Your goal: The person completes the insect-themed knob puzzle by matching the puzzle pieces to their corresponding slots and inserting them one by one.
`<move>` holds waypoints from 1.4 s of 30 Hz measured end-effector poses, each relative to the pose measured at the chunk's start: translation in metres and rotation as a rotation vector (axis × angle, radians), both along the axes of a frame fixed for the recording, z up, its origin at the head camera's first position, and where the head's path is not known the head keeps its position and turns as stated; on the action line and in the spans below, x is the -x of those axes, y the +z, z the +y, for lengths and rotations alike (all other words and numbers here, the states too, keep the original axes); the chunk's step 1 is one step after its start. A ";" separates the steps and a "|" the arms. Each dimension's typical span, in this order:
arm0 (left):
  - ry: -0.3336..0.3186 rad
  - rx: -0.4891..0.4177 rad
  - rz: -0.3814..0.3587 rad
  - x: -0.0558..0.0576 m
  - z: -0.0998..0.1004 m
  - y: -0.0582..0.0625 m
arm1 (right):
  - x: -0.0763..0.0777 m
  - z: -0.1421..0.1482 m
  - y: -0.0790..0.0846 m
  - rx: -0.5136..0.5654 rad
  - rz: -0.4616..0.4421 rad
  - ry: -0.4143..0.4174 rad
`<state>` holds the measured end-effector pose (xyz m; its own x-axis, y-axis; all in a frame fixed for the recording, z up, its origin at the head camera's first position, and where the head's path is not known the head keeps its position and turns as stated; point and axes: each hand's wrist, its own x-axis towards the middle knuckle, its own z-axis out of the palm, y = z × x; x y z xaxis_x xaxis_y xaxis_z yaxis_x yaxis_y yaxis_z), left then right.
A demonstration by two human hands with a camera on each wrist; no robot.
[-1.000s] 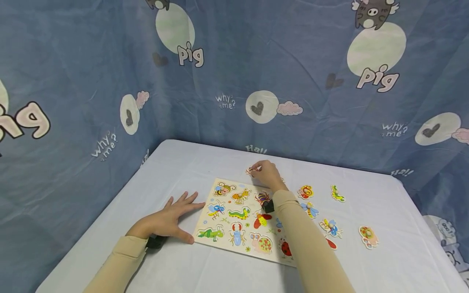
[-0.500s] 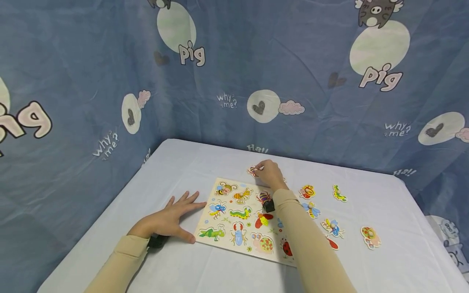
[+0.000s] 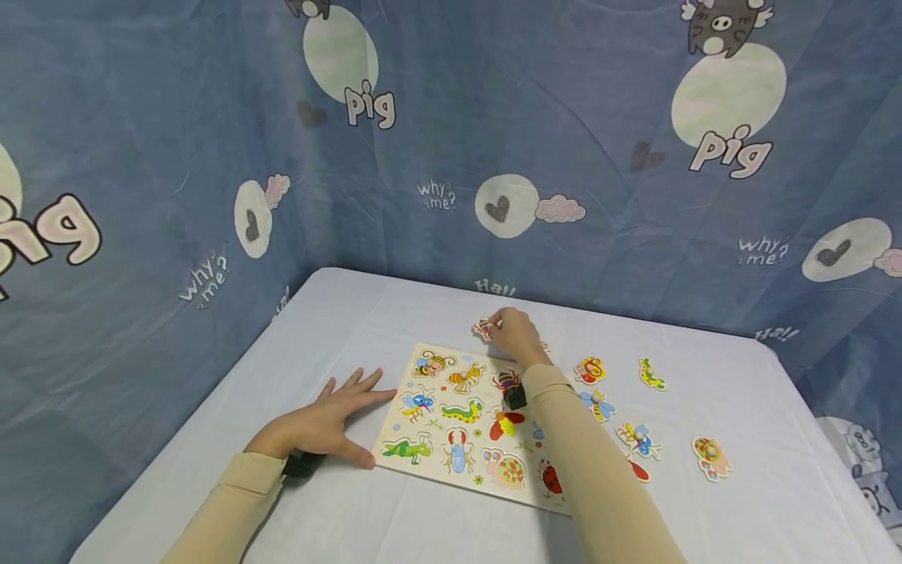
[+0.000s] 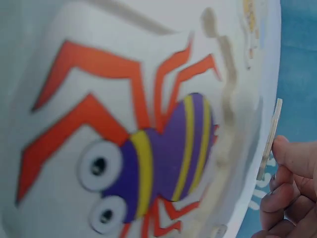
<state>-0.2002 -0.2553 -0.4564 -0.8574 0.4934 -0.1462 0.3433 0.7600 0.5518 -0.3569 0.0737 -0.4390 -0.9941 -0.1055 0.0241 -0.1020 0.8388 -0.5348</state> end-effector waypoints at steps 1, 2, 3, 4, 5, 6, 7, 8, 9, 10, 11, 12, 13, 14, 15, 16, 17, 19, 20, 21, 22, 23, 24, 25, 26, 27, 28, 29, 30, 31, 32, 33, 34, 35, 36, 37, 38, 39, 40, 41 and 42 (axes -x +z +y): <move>-0.001 0.000 0.000 0.000 0.000 0.000 | 0.000 0.000 0.001 -0.002 0.006 0.006; -0.001 0.000 0.001 0.000 0.000 0.000 | 0.000 0.000 0.002 -0.002 0.008 0.010; -0.001 0.001 0.001 0.000 0.000 0.000 | 0.000 0.000 0.004 -0.002 0.010 0.014; 0.001 0.002 -0.001 0.000 0.000 0.000 | 0.000 0.000 0.005 0.001 0.009 0.018; 0.002 0.002 -0.003 0.000 0.000 0.000 | -0.001 0.000 0.006 0.002 0.009 0.024; 0.003 0.001 -0.004 0.000 0.000 0.000 | -0.001 0.001 0.007 0.001 0.008 0.029; 0.005 -0.001 -0.006 0.000 0.000 0.000 | -0.002 0.001 0.007 0.004 0.005 0.033; 0.005 -0.003 -0.007 0.000 0.000 -0.001 | -0.002 0.002 0.008 0.005 0.003 0.040; 0.005 -0.004 -0.009 -0.001 0.000 -0.001 | -0.003 0.003 0.009 0.003 0.004 0.047; 0.003 -0.006 -0.010 -0.001 0.000 0.000 | -0.003 0.004 0.009 0.000 0.005 0.053; 0.002 -0.009 -0.011 -0.001 -0.001 0.000 | -0.004 0.006 0.009 -0.002 0.007 0.058; 0.001 -0.009 -0.010 -0.001 -0.001 0.000 | -0.005 0.007 0.010 -0.004 0.008 0.063; 0.000 -0.012 -0.011 -0.001 -0.001 0.000 | -0.005 0.009 0.010 -0.006 0.009 0.066; 0.000 -0.014 -0.011 -0.001 -0.001 0.000 | -0.006 0.010 0.010 -0.007 0.008 0.069; -0.001 -0.014 -0.010 -0.001 -0.001 -0.001 | -0.007 0.012 0.011 -0.007 0.006 0.070; -0.001 -0.015 -0.009 -0.001 -0.001 -0.001 | -0.008 0.013 0.011 -0.005 0.004 0.070; -0.002 -0.016 -0.009 -0.001 -0.001 -0.001 | -0.009 0.014 0.012 -0.005 0.002 0.073; -0.006 -0.018 -0.008 -0.001 -0.002 -0.002 | -0.010 0.017 0.012 -0.003 0.001 0.080; -0.010 -0.019 -0.007 -0.001 -0.002 -0.003 | -0.011 0.018 0.013 0.002 0.000 0.085; -0.013 -0.019 -0.006 -0.001 -0.002 -0.003 | -0.012 0.020 0.013 0.005 0.001 0.091; -0.014 -0.022 -0.006 -0.001 -0.003 -0.004 | -0.013 0.021 0.013 0.009 0.002 0.097; -0.016 -0.025 -0.007 -0.001 -0.003 -0.004 | -0.014 0.022 0.013 0.013 0.001 0.104; -0.016 -0.027 -0.009 -0.001 -0.003 -0.004 | -0.015 0.023 0.013 0.017 0.002 0.111; -0.017 -0.030 -0.009 -0.001 -0.003 -0.005 | -0.016 0.024 0.013 0.020 -0.001 0.116; -0.018 -0.030 -0.012 -0.001 -0.003 -0.005 | -0.017 0.025 0.013 0.019 -0.003 0.119; -0.019 -0.032 -0.012 -0.001 -0.003 -0.005 | -0.018 0.026 0.014 0.018 -0.003 0.122; -0.019 -0.033 -0.013 -0.001 -0.003 -0.005 | -0.019 0.027 0.014 0.020 -0.006 0.125; -0.019 -0.032 -0.014 -0.001 -0.003 -0.005 | -0.020 0.028 0.014 0.018 -0.007 0.128; -0.019 -0.031 -0.013 -0.001 -0.003 -0.005 | -0.021 0.029 0.014 0.017 -0.008 0.130; -0.019 -0.030 -0.012 -0.001 -0.003 -0.005 | -0.022 0.030 0.015 0.019 -0.010 0.132; -0.018 -0.030 -0.013 -0.001 -0.003 -0.005 | -0.023 0.032 0.015 0.022 -0.012 0.133; -0.016 -0.028 -0.012 -0.001 -0.002 -0.004 | -0.024 0.033 0.015 0.024 -0.011 0.136; -0.014 -0.027 -0.012 -0.002 -0.002 -0.004 | -0.025 0.034 0.016 0.025 -0.013 0.139; -0.014 -0.027 -0.011 -0.002 -0.002 -0.004 | -0.026 0.036 0.016 0.024 -0.013 0.140; -0.015 -0.028 -0.010 -0.002 -0.002 -0.004 | -0.027 0.037 0.016 0.028 -0.015 0.139; -0.017 -0.030 -0.010 -0.001 -0.002 -0.003 | -0.028 0.039 0.017 0.031 -0.017 0.139; -0.018 -0.030 -0.009 -0.001 -0.002 -0.003 | -0.030 0.040 0.017 0.034 -0.019 0.141; -0.019 -0.029 -0.005 -0.001 -0.002 -0.003 | -0.031 0.042 0.018 0.036 -0.019 0.143; -0.020 -0.029 -0.002 -0.001 -0.002 -0.002 | -0.033 0.044 0.018 0.039 -0.020 0.144; -0.020 -0.028 0.002 -0.001 -0.001 -0.002 | -0.034 0.046 0.018 0.043 -0.021 0.146; -0.020 -0.026 0.007 0.000 -0.001 -0.002 | -0.035 0.047 0.019 0.047 -0.023 0.146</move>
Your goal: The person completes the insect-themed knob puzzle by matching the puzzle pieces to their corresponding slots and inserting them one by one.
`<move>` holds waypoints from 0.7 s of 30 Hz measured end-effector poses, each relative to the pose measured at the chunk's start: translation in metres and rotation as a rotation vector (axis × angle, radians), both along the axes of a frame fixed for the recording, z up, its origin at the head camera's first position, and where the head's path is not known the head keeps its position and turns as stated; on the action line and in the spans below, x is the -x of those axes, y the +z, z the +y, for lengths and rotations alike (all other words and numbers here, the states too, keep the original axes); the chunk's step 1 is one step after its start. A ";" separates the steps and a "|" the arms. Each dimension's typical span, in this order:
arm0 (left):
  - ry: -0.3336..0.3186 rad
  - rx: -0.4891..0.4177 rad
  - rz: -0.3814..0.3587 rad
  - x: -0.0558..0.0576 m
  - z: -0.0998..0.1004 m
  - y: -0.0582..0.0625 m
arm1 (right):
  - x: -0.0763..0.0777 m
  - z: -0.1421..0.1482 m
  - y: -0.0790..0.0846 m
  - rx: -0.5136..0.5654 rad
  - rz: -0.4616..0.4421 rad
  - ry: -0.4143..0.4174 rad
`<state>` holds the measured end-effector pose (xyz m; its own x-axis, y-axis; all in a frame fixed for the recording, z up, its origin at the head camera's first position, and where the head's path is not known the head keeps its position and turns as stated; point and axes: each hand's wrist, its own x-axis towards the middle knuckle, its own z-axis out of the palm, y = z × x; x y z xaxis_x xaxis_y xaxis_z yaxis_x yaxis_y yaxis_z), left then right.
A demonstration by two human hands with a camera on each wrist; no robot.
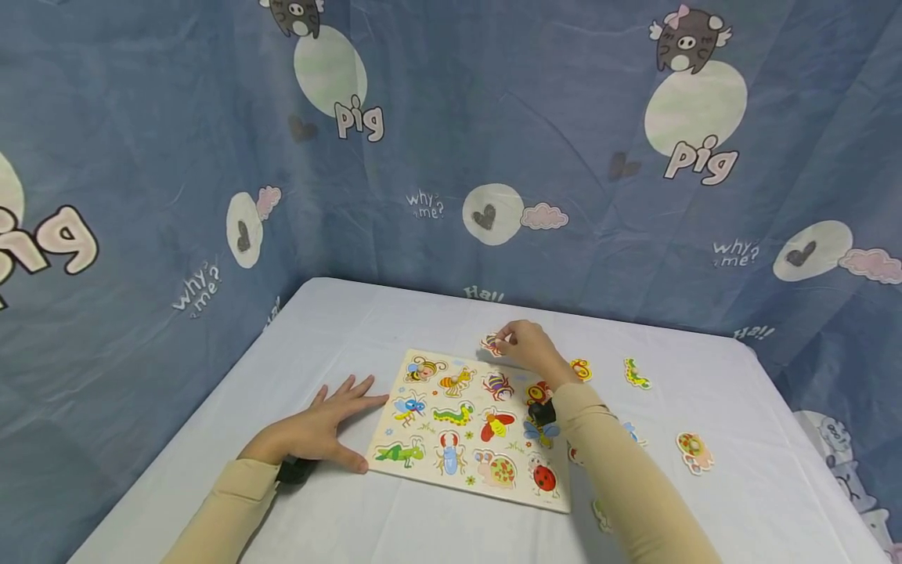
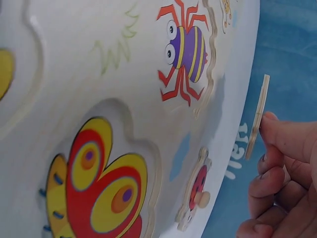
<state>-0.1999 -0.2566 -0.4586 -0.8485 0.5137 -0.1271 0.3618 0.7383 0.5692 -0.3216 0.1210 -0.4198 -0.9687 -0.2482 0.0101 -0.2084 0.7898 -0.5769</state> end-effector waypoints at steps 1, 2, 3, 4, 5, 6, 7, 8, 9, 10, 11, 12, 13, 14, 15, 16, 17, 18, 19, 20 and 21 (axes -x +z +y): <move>0.002 0.002 0.002 0.000 0.000 0.000 | -0.001 0.001 0.000 0.000 0.000 0.004; 0.005 0.004 0.006 0.000 0.000 0.000 | -0.002 0.002 0.000 0.000 0.001 0.007; 0.006 0.005 0.009 0.000 0.000 0.000 | -0.002 0.003 0.000 -0.001 0.002 0.010; 0.006 0.005 0.011 0.000 0.000 0.000 | -0.003 0.003 0.000 -0.001 0.002 0.012; 0.006 0.006 0.012 0.000 0.000 0.000 | -0.004 0.004 0.001 0.002 0.001 0.015; 0.007 0.007 0.012 0.000 0.000 -0.001 | -0.004 0.004 0.000 0.007 -0.001 0.018; 0.007 0.008 0.014 0.000 0.000 -0.001 | -0.005 0.005 0.000 0.010 -0.002 0.021; 0.008 0.007 0.015 0.000 -0.001 -0.001 | -0.005 0.005 -0.001 0.013 -0.003 0.025; 0.008 0.008 0.017 0.000 -0.001 -0.001 | -0.005 0.006 -0.001 0.015 -0.005 0.030; 0.008 0.009 0.016 0.000 -0.001 -0.001 | -0.006 0.007 -0.002 0.017 -0.006 0.035; 0.008 0.009 0.015 0.000 0.000 0.000 | -0.006 0.007 -0.002 0.020 -0.006 0.039; 0.009 0.008 0.014 0.000 0.000 0.000 | -0.007 0.008 -0.003 0.021 -0.006 0.042; 0.009 0.006 0.012 0.000 0.000 0.000 | -0.007 0.009 -0.003 0.016 -0.004 0.048; 0.007 0.005 0.010 -0.001 0.000 0.001 | -0.008 0.010 -0.004 0.012 -0.002 0.052; 0.007 0.005 0.009 -0.001 0.000 0.001 | -0.009 0.011 -0.004 0.013 -0.003 0.056; 0.007 0.005 0.009 -0.001 0.000 0.001 | -0.011 0.011 -0.005 0.016 -0.004 0.059; 0.006 0.004 0.010 -0.001 0.001 0.001 | -0.012 0.013 -0.005 0.016 -0.007 0.061; 0.005 0.006 0.012 -0.001 0.001 0.002 | -0.014 0.013 -0.005 0.016 -0.011 0.061; 0.004 0.007 0.014 -0.001 0.001 0.002 | -0.016 0.014 -0.006 0.020 -0.016 0.061; 0.003 0.008 0.018 -0.001 0.001 0.002 | -0.017 0.015 -0.006 0.024 -0.021 0.062; 0.003 0.009 0.020 -0.001 0.001 0.001 | -0.019 0.016 -0.007 0.029 -0.027 0.063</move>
<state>-0.1994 -0.2558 -0.4573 -0.8527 0.5098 -0.1144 0.3706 0.7445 0.5553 -0.3027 0.1367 -0.4263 -0.9512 -0.3083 -0.0077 -0.2411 0.7588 -0.6050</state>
